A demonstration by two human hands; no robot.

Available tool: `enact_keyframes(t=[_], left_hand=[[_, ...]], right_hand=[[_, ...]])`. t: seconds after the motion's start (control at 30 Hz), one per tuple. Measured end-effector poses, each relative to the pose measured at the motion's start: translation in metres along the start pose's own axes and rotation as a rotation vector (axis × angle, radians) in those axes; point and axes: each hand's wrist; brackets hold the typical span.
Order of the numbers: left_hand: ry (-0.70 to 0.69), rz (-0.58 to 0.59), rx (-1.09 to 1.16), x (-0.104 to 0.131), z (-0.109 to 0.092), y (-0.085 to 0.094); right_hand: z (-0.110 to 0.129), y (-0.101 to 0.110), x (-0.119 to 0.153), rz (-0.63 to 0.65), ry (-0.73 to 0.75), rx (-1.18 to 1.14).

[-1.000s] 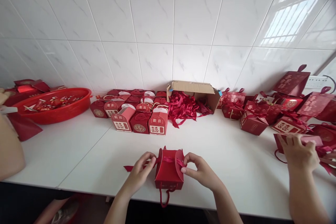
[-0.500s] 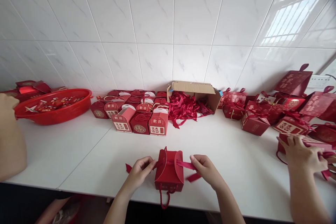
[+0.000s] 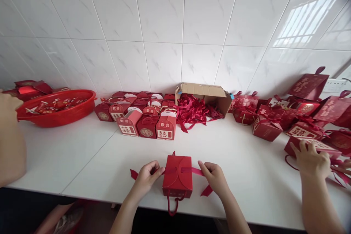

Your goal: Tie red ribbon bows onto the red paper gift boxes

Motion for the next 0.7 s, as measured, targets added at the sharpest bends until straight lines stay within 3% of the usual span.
enact_keyframes(t=[0.13,0.27,0.43,0.57,0.63,0.7], left_hand=[[-0.018,0.001,-0.003,-0.004,0.009,-0.009],[-0.053,-0.076,-0.018,-0.003,0.016,-0.015],[-0.144,-0.36,-0.049,0.01,0.011,-0.02],[-0.231,-0.574,-0.098,0.035,0.0,-0.022],[-0.23,-0.553,-0.128,0.049,-0.003,-0.023],[-0.185,-0.434,-0.129,0.06,-0.004,-0.023]], right_hand=[[-0.013,-0.021,-0.001,-0.028,0.005,0.122],[-0.013,-0.032,0.001,-0.09,0.038,0.189],[-0.002,-0.019,0.007,-0.18,0.083,0.233],[0.001,-0.003,0.019,-0.343,0.128,0.177],[0.003,0.001,0.029,-0.356,0.135,0.093],[0.007,0.002,0.039,-0.248,0.085,-0.015]])
Point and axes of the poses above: each hand's wrist, its own x-axis away from the middle knuckle, its own y-axis out of the back of the hand, z = x × y, and after that the axes turned 6 degrees about -z, right-handed
